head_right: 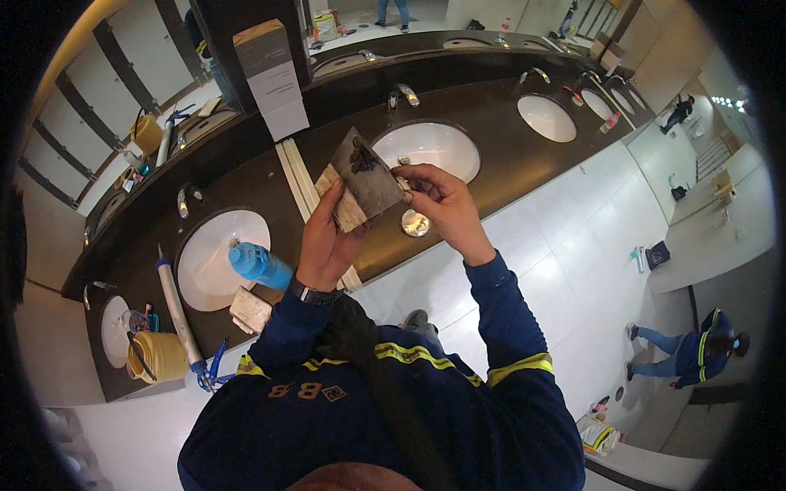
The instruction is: The person scoops dark adhesive from a can with a putty knife and spreads it onto a small rectangular tile. They then squeeze a white sealant from a tube onto the same tile and continue spreading the materials with the putty knife.
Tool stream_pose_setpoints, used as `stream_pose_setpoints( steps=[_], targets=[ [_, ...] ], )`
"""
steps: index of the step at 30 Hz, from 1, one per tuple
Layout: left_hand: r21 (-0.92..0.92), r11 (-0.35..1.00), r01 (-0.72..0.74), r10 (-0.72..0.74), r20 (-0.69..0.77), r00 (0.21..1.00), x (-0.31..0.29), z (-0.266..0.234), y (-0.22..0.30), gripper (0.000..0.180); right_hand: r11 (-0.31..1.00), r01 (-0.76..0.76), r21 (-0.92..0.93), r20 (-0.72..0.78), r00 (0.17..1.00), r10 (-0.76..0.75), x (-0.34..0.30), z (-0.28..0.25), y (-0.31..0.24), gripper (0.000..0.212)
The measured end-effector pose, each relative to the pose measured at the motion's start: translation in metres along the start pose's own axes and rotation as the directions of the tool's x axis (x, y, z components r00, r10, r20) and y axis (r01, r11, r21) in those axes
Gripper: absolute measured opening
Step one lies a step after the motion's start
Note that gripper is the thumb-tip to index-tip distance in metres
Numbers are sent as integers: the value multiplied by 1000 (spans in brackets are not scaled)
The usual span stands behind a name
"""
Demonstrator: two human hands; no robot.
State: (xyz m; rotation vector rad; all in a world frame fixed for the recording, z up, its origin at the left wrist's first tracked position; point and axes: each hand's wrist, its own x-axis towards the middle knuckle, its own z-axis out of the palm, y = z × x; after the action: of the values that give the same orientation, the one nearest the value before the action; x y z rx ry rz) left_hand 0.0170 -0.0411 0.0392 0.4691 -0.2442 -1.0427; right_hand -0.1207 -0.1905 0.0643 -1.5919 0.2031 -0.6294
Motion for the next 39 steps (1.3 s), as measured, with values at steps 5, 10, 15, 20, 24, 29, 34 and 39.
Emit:
stream_pose_setpoints(
  steps=[5, 10, 15, 20, 24, 29, 34, 39],
  targets=[
    [41, 998, -37, 31, 140, 990, -7, -2, 4, 36, 977, 60, -203, 72, 996, -46, -8, 1, -37, 34],
    [-6, 1000, 20, -18, 244, 970, -17, 2, 7, 35, 873, 145, -466, 86, 989, -118, -14, -3, -60, 32],
    [16, 1000, -1, -3, 228, 974, -16, -2, 0, 37, 802, 168, -573, 37, 983, -180, -18, 3, -75, 30],
    [91, 995, 41, -64, 258, 964, -21, -5, 2, 35, 616, 149, -773, 7, 974, -227, -15, -8, -57, 29],
    [614, 789, 8, -241, 298, 924, -26, -23, 0, 33, 613, 32, -790, -35, 995, -97, -4, -27, -20, 26],
    [993, 100, 62, -339, -24, 940, 15, -113, -38, 35, 394, 177, -902, 170, 984, -53, 58, -28, 49, 21],
    [907, -359, -218, -134, 181, 974, 35, -153, -54, 27, 204, 302, -931, 318, 947, 48, 121, -18, 129, 19],
    [818, -556, -146, -70, 129, 989, 63, -154, -70, 21, 127, 291, -948, 305, 946, 113, 156, -3, 175, 19]
  ],
)
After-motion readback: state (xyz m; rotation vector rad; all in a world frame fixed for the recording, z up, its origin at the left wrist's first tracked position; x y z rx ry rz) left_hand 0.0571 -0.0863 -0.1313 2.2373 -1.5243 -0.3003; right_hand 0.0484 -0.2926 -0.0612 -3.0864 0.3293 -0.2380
